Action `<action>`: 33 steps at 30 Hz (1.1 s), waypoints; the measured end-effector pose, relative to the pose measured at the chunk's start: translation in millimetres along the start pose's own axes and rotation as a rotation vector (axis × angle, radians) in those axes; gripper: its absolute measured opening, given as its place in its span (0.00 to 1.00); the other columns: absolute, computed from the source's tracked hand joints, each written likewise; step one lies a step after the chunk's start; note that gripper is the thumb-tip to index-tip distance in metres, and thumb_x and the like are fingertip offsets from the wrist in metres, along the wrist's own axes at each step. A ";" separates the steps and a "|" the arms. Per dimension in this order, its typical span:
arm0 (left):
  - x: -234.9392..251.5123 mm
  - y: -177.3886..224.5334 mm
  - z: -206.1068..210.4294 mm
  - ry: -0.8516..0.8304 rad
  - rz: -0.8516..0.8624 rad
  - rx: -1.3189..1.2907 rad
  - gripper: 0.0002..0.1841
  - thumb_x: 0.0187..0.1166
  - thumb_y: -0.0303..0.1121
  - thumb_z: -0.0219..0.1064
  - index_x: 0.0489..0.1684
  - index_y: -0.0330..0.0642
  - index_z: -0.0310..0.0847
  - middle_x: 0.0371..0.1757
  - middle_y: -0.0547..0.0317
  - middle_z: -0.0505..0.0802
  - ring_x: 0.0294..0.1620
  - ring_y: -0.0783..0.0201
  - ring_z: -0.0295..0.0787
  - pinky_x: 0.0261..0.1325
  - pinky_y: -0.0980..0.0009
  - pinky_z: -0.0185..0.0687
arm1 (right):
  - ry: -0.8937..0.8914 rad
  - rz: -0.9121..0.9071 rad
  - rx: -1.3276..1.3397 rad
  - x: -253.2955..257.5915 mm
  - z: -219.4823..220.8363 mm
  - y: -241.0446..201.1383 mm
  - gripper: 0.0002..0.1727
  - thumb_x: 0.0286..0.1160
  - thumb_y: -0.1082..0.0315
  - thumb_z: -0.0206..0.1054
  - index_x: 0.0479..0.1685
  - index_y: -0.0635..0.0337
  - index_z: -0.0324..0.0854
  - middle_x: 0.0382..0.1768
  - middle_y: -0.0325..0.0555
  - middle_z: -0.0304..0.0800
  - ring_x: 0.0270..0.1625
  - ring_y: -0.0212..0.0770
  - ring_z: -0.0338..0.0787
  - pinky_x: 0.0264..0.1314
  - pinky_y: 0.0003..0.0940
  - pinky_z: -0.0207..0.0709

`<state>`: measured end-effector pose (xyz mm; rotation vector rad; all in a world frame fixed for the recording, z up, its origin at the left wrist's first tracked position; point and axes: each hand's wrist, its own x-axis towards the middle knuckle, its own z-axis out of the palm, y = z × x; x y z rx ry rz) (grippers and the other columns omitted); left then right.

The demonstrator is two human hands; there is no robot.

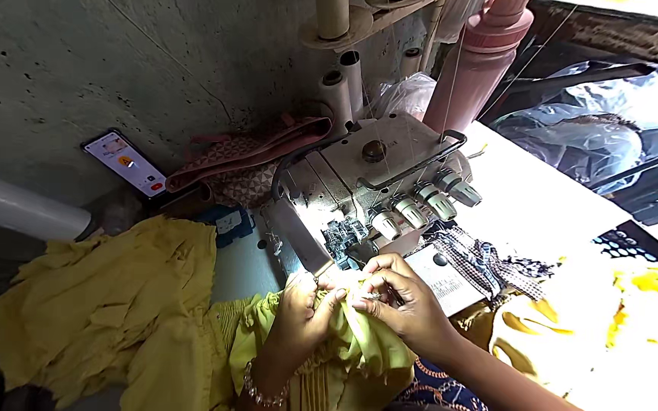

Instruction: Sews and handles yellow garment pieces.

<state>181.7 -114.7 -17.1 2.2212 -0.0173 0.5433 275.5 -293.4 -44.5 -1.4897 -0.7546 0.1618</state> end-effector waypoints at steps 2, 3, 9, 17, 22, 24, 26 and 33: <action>1.0 0.8 -1.9 -0.023 0.002 -0.018 0.08 0.82 0.36 0.65 0.36 0.42 0.83 0.36 0.63 0.87 0.46 0.76 0.82 0.61 0.75 0.71 | 0.010 -0.084 -0.022 3.1 -2.5 -0.2 0.13 0.72 0.55 0.77 0.34 0.56 0.87 0.55 0.39 0.84 0.48 0.14 0.81 0.46 0.06 0.76; 1.2 1.0 -2.8 -0.034 0.001 -0.026 0.08 0.82 0.36 0.65 0.37 0.42 0.83 0.37 0.63 0.87 0.47 0.76 0.82 0.61 0.75 0.71 | -0.001 -0.086 -0.016 5.7 -4.5 -0.3 0.13 0.72 0.56 0.76 0.34 0.57 0.88 0.54 0.39 0.87 0.47 0.15 0.83 0.46 0.07 0.76; 5.7 11.1 -6.2 -0.070 -0.041 0.101 0.16 0.77 0.49 0.70 0.46 0.45 0.89 0.44 0.66 0.93 0.54 0.74 0.84 0.67 0.66 0.68 | -0.101 0.075 0.139 17.6 -11.9 -5.7 0.05 0.64 0.65 0.78 0.29 0.55 0.89 0.37 0.28 0.91 0.30 0.11 0.77 0.30 0.07 0.69; 3.0 18.8 -1.2 0.024 -0.123 0.099 0.12 0.72 0.48 0.74 0.25 0.53 0.85 0.30 0.74 0.87 0.43 0.78 0.81 0.68 0.56 0.57 | -0.075 0.003 0.172 18.5 -15.3 -3.7 0.05 0.64 0.68 0.78 0.27 0.54 0.86 0.39 0.29 0.89 0.34 0.12 0.78 0.32 0.06 0.68; -0.4 24.4 9.9 0.192 -0.188 0.189 0.13 0.67 0.47 0.76 0.26 0.51 0.82 0.29 0.72 0.86 0.39 0.77 0.81 0.65 0.54 0.58 | -0.048 0.010 0.214 17.3 -11.8 -3.2 0.05 0.64 0.71 0.77 0.27 0.55 0.86 0.40 0.33 0.92 0.35 0.15 0.82 0.34 0.08 0.73; 0.2 23.6 13.7 0.204 -0.235 0.173 0.14 0.66 0.47 0.76 0.34 0.49 0.82 0.30 0.73 0.87 0.38 0.78 0.81 0.65 0.53 0.59 | -0.022 -0.005 0.201 16.7 -9.8 -2.4 0.06 0.63 0.72 0.77 0.25 0.55 0.86 0.40 0.33 0.92 0.34 0.15 0.81 0.32 0.08 0.71; 0.9 26.4 12.4 0.145 -0.264 0.167 0.18 0.69 0.45 0.74 0.52 0.46 0.87 0.36 0.73 0.91 0.43 0.78 0.83 0.67 0.50 0.58 | 0.002 -0.042 0.171 15.9 -8.6 -1.3 0.06 0.63 0.72 0.77 0.25 0.55 0.85 0.40 0.33 0.92 0.34 0.13 0.80 0.31 0.06 0.69; 4.9 27.5 9.8 0.084 -0.253 0.131 0.09 0.72 0.45 0.72 0.28 0.52 0.89 0.31 0.74 0.88 0.41 0.79 0.82 0.68 0.51 0.57 | 0.002 -0.024 0.181 13.9 -9.7 -4.9 0.08 0.64 0.71 0.78 0.39 0.56 0.85 0.37 0.28 0.92 0.29 0.11 0.77 0.29 0.06 0.68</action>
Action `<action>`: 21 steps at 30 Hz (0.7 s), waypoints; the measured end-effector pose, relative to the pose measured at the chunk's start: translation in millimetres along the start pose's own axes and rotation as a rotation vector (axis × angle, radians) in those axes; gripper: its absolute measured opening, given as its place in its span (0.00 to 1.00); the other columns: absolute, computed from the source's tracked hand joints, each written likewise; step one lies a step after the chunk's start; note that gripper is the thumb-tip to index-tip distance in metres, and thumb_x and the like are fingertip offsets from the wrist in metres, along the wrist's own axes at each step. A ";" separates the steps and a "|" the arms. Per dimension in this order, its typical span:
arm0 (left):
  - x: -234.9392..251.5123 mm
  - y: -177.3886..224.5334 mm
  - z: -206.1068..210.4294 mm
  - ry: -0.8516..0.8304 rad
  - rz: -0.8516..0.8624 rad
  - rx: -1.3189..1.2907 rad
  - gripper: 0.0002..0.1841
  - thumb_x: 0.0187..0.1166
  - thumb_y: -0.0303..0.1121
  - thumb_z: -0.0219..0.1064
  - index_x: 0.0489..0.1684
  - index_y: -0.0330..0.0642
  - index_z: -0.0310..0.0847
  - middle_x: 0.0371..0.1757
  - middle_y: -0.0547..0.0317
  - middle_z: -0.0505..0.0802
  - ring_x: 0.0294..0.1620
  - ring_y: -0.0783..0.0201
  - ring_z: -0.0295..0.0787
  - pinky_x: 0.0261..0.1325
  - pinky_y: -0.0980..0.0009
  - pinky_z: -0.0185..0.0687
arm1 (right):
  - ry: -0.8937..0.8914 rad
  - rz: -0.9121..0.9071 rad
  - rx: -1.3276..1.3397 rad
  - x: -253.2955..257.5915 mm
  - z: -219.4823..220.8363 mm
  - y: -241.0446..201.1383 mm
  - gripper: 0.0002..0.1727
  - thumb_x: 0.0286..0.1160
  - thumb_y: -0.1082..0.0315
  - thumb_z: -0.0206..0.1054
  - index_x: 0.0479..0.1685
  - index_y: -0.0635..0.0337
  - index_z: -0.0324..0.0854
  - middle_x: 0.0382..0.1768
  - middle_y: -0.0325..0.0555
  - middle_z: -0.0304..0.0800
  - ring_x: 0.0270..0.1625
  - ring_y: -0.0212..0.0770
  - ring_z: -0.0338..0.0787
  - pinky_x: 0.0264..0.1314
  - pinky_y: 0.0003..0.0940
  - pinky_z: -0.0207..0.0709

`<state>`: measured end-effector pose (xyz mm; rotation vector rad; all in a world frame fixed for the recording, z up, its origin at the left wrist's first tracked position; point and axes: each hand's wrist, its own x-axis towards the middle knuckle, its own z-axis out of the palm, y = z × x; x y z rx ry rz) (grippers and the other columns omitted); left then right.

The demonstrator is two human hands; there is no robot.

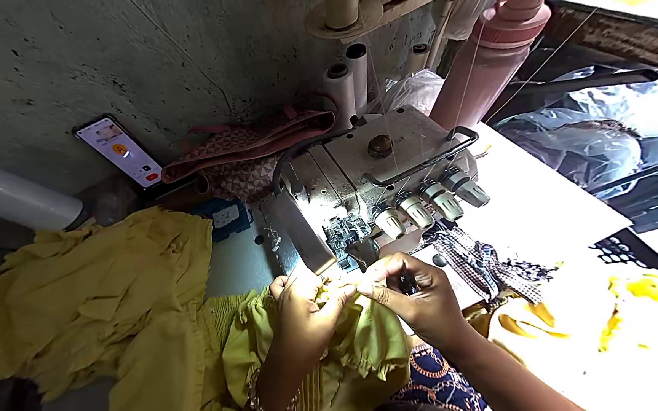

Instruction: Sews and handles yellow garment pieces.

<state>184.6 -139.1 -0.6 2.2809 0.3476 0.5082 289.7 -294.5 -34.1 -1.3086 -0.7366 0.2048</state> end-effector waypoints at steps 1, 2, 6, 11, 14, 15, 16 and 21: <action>-0.4 -0.2 1.0 0.010 0.004 0.001 0.09 0.72 0.44 0.71 0.28 0.52 0.89 0.30 0.74 0.88 0.41 0.79 0.82 0.68 0.50 0.56 | -0.022 0.001 -0.040 1.1 -1.0 -1.6 0.13 0.65 0.69 0.78 0.48 0.59 0.86 0.37 0.26 0.90 0.29 0.11 0.76 0.30 0.05 0.68; -0.7 0.0 1.6 0.017 0.005 0.004 0.09 0.72 0.44 0.71 0.28 0.52 0.89 0.30 0.74 0.87 0.41 0.79 0.82 0.68 0.50 0.56 | -0.046 -0.007 -0.095 1.8 -2.2 -2.1 0.19 0.67 0.66 0.77 0.57 0.62 0.86 0.38 0.27 0.88 0.31 0.11 0.76 0.33 0.05 0.69; -1.5 0.9 4.6 0.032 0.010 0.039 0.10 0.73 0.44 0.70 0.27 0.52 0.89 0.30 0.73 0.87 0.42 0.78 0.82 0.67 0.51 0.56 | -0.092 -0.050 -0.241 0.3 -3.8 0.0 0.13 0.74 0.58 0.74 0.45 0.59 0.92 0.46 0.35 0.93 0.46 0.16 0.86 0.48 0.09 0.79; -10.8 9.8 7.1 0.109 0.054 0.160 0.14 0.79 0.46 0.63 0.29 0.52 0.90 0.29 0.72 0.88 0.39 0.76 0.82 0.62 0.52 0.58 | -0.056 -0.014 -0.215 -1.4 -2.0 -1.3 0.10 0.74 0.61 0.72 0.32 0.59 0.90 0.35 0.33 0.92 0.38 0.14 0.85 0.42 0.08 0.77; -16.8 18.2 7.5 0.189 0.077 0.310 0.14 0.80 0.42 0.60 0.31 0.51 0.91 0.29 0.71 0.90 0.36 0.73 0.81 0.58 0.54 0.59 | -0.057 0.065 -0.177 -0.7 0.8 -3.5 0.09 0.73 0.63 0.71 0.32 0.57 0.90 0.33 0.30 0.89 0.35 0.13 0.82 0.37 0.08 0.73; -17.6 19.3 8.7 0.217 0.068 0.342 0.13 0.79 0.41 0.61 0.30 0.51 0.91 0.29 0.71 0.90 0.36 0.72 0.81 0.57 0.55 0.58 | -0.054 0.075 -0.197 -0.9 2.2 -3.7 0.09 0.73 0.62 0.70 0.32 0.57 0.90 0.33 0.30 0.89 0.35 0.13 0.81 0.36 0.08 0.73; -17.7 19.7 10.8 0.246 0.054 0.365 0.13 0.78 0.41 0.61 0.30 0.51 0.91 0.29 0.71 0.90 0.35 0.72 0.81 0.57 0.55 0.58 | -0.047 0.061 -0.238 -1.0 3.6 -3.4 0.09 0.72 0.62 0.69 0.32 0.58 0.90 0.33 0.30 0.89 0.35 0.12 0.81 0.36 0.07 0.73; -16.5 17.1 35.4 0.338 -0.069 0.440 0.13 0.76 0.38 0.58 0.30 0.48 0.90 0.36 0.63 0.90 0.46 0.61 0.82 0.57 0.51 0.58 | 0.065 -0.054 -0.550 1.3 11.8 8.3 0.09 0.65 0.60 0.68 0.27 0.57 0.85 0.25 0.33 0.80 0.25 0.19 0.71 0.25 0.14 0.61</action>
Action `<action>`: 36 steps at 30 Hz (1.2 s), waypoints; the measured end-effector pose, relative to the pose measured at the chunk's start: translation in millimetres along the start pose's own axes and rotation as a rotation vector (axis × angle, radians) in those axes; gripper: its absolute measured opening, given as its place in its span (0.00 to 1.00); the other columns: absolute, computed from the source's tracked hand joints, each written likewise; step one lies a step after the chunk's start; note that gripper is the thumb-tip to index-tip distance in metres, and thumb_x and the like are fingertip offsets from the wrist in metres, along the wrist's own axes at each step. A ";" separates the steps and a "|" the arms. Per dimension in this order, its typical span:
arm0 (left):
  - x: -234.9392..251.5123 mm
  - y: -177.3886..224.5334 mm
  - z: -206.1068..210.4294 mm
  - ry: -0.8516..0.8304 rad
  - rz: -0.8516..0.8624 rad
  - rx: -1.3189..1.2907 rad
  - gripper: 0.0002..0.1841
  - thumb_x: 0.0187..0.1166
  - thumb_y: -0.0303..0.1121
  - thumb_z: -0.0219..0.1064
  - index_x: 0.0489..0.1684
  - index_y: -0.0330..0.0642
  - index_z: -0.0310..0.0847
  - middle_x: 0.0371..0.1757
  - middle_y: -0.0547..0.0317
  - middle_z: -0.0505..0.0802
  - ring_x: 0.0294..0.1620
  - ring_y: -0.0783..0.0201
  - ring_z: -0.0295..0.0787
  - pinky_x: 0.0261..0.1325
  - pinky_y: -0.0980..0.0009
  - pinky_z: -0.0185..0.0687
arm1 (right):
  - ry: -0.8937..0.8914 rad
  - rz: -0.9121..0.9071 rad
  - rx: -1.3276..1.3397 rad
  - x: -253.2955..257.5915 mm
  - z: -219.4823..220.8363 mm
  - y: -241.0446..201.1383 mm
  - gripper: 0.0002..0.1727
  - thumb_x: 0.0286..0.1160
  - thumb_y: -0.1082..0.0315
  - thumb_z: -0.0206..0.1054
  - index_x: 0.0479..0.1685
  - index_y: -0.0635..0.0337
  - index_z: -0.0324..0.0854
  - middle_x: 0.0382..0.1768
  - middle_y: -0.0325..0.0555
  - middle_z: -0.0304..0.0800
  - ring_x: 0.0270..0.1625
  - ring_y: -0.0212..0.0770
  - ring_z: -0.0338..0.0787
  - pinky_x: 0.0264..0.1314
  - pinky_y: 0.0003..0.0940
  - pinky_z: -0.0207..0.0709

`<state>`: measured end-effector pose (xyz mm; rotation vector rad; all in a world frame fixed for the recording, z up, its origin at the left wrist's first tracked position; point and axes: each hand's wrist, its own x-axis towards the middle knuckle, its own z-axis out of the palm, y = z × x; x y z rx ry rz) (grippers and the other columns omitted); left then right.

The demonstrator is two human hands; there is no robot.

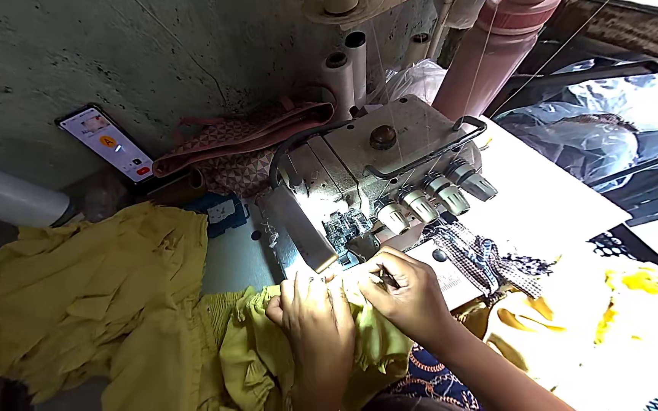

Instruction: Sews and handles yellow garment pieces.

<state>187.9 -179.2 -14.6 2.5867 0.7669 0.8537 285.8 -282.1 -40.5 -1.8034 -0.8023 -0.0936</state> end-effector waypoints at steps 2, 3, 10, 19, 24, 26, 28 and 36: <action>0.6 2.8 6.8 0.016 -0.053 0.014 0.13 0.73 0.39 0.59 0.30 0.45 0.89 0.40 0.57 0.89 0.50 0.54 0.80 0.56 0.49 0.58 | -0.022 0.112 0.093 2.6 2.1 0.8 0.07 0.63 0.61 0.69 0.30 0.55 0.82 0.25 0.28 0.78 0.24 0.15 0.68 0.25 0.12 0.59; 3.1 3.2 8.1 0.016 -0.073 0.021 0.12 0.71 0.40 0.60 0.29 0.45 0.87 0.41 0.55 0.88 0.51 0.52 0.80 0.55 0.48 0.58 | -0.032 0.150 0.162 4.9 1.5 0.4 0.07 0.62 0.63 0.70 0.34 0.54 0.81 0.26 0.26 0.79 0.24 0.13 0.69 0.25 0.09 0.61; 18.6 -7.4 4.4 -0.161 -0.144 -0.026 0.14 0.74 0.45 0.56 0.38 0.49 0.85 0.51 0.57 0.87 0.64 0.51 0.76 0.65 0.42 0.55 | -0.065 0.042 0.030 3.7 -7.8 8.2 0.10 0.72 0.58 0.70 0.38 0.52 0.93 0.33 0.29 0.89 0.31 0.14 0.78 0.33 0.10 0.70; 36.0 -23.8 10.9 -0.242 -0.206 -0.097 0.24 0.71 0.50 0.59 0.52 0.39 0.84 0.69 0.38 0.81 0.77 0.39 0.67 0.75 0.38 0.52 | -0.004 -0.053 -0.166 17.8 -5.2 5.0 0.10 0.68 0.60 0.69 0.36 0.50 0.95 0.31 0.35 0.92 0.28 0.24 0.85 0.27 0.21 0.75; 40.6 -36.1 9.0 -0.290 -0.126 -0.127 0.28 0.71 0.51 0.59 0.57 0.35 0.82 0.70 0.35 0.78 0.79 0.40 0.66 0.77 0.36 0.47 | -0.041 -0.024 -0.147 19.7 -6.9 6.8 0.12 0.73 0.57 0.67 0.36 0.50 0.95 0.30 0.34 0.92 0.30 0.25 0.85 0.30 0.23 0.75; 42.1 -41.8 5.7 -0.307 -0.078 -0.164 0.32 0.67 0.55 0.63 0.57 0.34 0.81 0.72 0.33 0.77 0.81 0.41 0.64 0.79 0.35 0.44 | -0.077 0.000 -0.114 19.9 -10.2 7.9 0.11 0.70 0.57 0.68 0.37 0.49 0.95 0.32 0.33 0.92 0.31 0.23 0.85 0.31 0.22 0.76; 41.9 -44.8 6.5 -0.290 -0.055 -0.187 0.34 0.62 0.57 0.65 0.55 0.33 0.83 0.72 0.32 0.78 0.81 0.40 0.64 0.79 0.35 0.43 | -0.096 0.007 -0.076 19.7 -11.9 9.6 0.11 0.67 0.58 0.69 0.39 0.49 0.95 0.33 0.32 0.92 0.31 0.21 0.83 0.31 0.20 0.74; 40.9 -44.6 11.1 -0.269 -0.064 -0.163 0.34 0.59 0.59 0.67 0.53 0.36 0.84 0.69 0.38 0.80 0.79 0.42 0.67 0.79 0.34 0.43 | -0.079 -0.039 -0.119 18.7 -11.9 9.7 0.13 0.68 0.58 0.68 0.44 0.46 0.97 0.32 0.32 0.91 0.31 0.22 0.83 0.31 0.20 0.74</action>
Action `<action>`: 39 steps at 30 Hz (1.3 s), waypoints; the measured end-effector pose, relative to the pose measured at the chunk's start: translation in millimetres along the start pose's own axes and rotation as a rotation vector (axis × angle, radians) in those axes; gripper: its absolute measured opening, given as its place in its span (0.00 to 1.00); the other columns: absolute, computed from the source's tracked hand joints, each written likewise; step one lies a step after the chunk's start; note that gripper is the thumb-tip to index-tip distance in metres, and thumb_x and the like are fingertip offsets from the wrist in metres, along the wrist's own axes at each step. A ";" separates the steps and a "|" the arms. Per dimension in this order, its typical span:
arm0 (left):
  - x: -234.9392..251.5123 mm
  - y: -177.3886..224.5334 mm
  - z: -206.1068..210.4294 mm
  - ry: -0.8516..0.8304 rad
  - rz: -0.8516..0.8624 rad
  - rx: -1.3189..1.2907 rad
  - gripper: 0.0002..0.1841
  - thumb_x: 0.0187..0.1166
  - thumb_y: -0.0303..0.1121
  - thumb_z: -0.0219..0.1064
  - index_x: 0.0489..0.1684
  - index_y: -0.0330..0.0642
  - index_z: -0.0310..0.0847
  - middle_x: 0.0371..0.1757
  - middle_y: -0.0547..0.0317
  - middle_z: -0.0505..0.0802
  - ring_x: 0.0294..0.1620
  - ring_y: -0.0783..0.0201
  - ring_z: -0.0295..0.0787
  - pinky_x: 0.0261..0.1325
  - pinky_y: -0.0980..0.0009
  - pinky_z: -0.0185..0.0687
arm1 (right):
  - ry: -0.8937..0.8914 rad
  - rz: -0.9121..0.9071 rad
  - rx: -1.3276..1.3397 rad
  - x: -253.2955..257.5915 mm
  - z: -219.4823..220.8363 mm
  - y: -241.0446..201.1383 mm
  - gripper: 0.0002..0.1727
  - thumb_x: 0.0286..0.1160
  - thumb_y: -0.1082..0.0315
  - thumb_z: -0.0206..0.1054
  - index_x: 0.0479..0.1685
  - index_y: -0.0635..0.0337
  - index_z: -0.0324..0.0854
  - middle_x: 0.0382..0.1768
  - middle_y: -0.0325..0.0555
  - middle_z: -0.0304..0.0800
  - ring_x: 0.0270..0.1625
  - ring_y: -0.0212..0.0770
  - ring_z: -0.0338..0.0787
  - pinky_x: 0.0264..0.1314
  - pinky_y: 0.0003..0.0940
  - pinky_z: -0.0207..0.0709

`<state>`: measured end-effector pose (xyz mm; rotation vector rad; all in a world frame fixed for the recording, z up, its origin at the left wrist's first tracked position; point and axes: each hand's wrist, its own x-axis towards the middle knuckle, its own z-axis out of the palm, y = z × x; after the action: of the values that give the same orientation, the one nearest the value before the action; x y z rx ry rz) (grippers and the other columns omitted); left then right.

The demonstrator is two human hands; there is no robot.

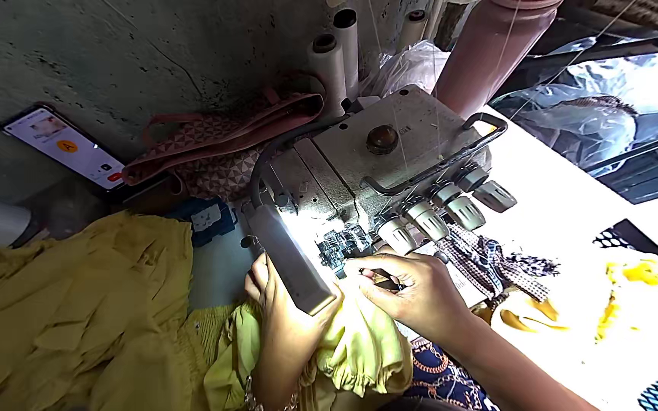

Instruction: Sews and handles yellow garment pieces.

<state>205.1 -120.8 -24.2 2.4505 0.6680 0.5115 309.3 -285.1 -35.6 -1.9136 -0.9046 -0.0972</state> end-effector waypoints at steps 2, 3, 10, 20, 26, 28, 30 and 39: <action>0.6 0.9 0.4 -0.008 -0.002 0.023 0.34 0.59 0.60 0.66 0.53 0.37 0.84 0.70 0.38 0.80 0.79 0.42 0.67 0.79 0.34 0.44 | -0.005 -0.007 -0.040 0.8 -0.8 -1.2 0.13 0.67 0.57 0.68 0.43 0.46 0.97 0.31 0.33 0.91 0.30 0.24 0.83 0.30 0.21 0.74; 1.0 1.1 0.9 -0.010 -0.003 0.033 0.35 0.59 0.60 0.66 0.54 0.36 0.84 0.71 0.36 0.80 0.79 0.41 0.67 0.79 0.33 0.44 | -0.009 -0.008 -0.054 1.4 -1.2 -1.7 0.13 0.67 0.57 0.68 0.42 0.46 0.97 0.31 0.33 0.92 0.30 0.24 0.84 0.30 0.22 0.74; 2.1 3.0 1.6 -0.028 -0.053 0.055 0.38 0.61 0.62 0.64 0.58 0.37 0.83 0.74 0.37 0.78 0.83 0.40 0.64 0.81 0.32 0.41 | -0.002 0.017 -0.079 4.3 0.7 -2.9 0.13 0.70 0.54 0.68 0.33 0.49 0.95 0.27 0.33 0.89 0.27 0.24 0.81 0.26 0.23 0.71; 6.5 -2.4 2.9 -0.024 -0.031 0.038 0.40 0.61 0.62 0.65 0.61 0.33 0.82 0.76 0.33 0.76 0.84 0.38 0.63 0.81 0.29 0.39 | 0.011 0.030 -0.105 6.2 2.8 -4.2 0.14 0.70 0.53 0.68 0.25 0.51 0.91 0.22 0.35 0.86 0.23 0.26 0.79 0.22 0.24 0.67; 8.1 -6.7 1.7 -0.032 -0.014 0.016 0.40 0.58 0.61 0.67 0.60 0.31 0.82 0.75 0.30 0.75 0.83 0.36 0.61 0.82 0.32 0.38 | 0.028 0.020 -0.109 5.6 4.1 -4.9 0.14 0.69 0.54 0.68 0.25 0.51 0.91 0.23 0.35 0.87 0.23 0.26 0.81 0.23 0.25 0.69; 8.9 -8.7 2.3 -0.023 -0.015 0.008 0.42 0.57 0.61 0.67 0.61 0.29 0.82 0.75 0.27 0.74 0.83 0.34 0.59 0.82 0.32 0.38 | 0.038 0.019 -0.103 6.0 4.8 -5.2 0.14 0.69 0.54 0.68 0.25 0.51 0.90 0.23 0.35 0.87 0.23 0.26 0.81 0.22 0.25 0.68; 8.8 -10.5 2.5 -0.026 -0.017 0.006 0.44 0.57 0.62 0.67 0.64 0.28 0.80 0.77 0.25 0.73 0.84 0.32 0.58 0.83 0.32 0.38 | 0.047 0.023 -0.100 5.4 5.5 -5.4 0.13 0.68 0.55 0.68 0.23 0.51 0.89 0.22 0.35 0.86 0.22 0.26 0.79 0.21 0.25 0.67; 12.0 -13.1 1.0 -0.033 -0.027 0.006 0.47 0.56 0.62 0.68 0.68 0.26 0.78 0.78 0.25 0.72 0.85 0.33 0.56 0.84 0.34 0.37 | 0.060 0.015 -0.127 6.5 7.6 -7.7 0.13 0.68 0.55 0.67 0.23 0.52 0.89 0.21 0.35 0.85 0.20 0.28 0.78 0.20 0.26 0.66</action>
<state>210.7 -105.0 -30.2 2.4467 0.6895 0.4584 306.9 -273.6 -31.1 -2.0232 -0.8613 -0.2063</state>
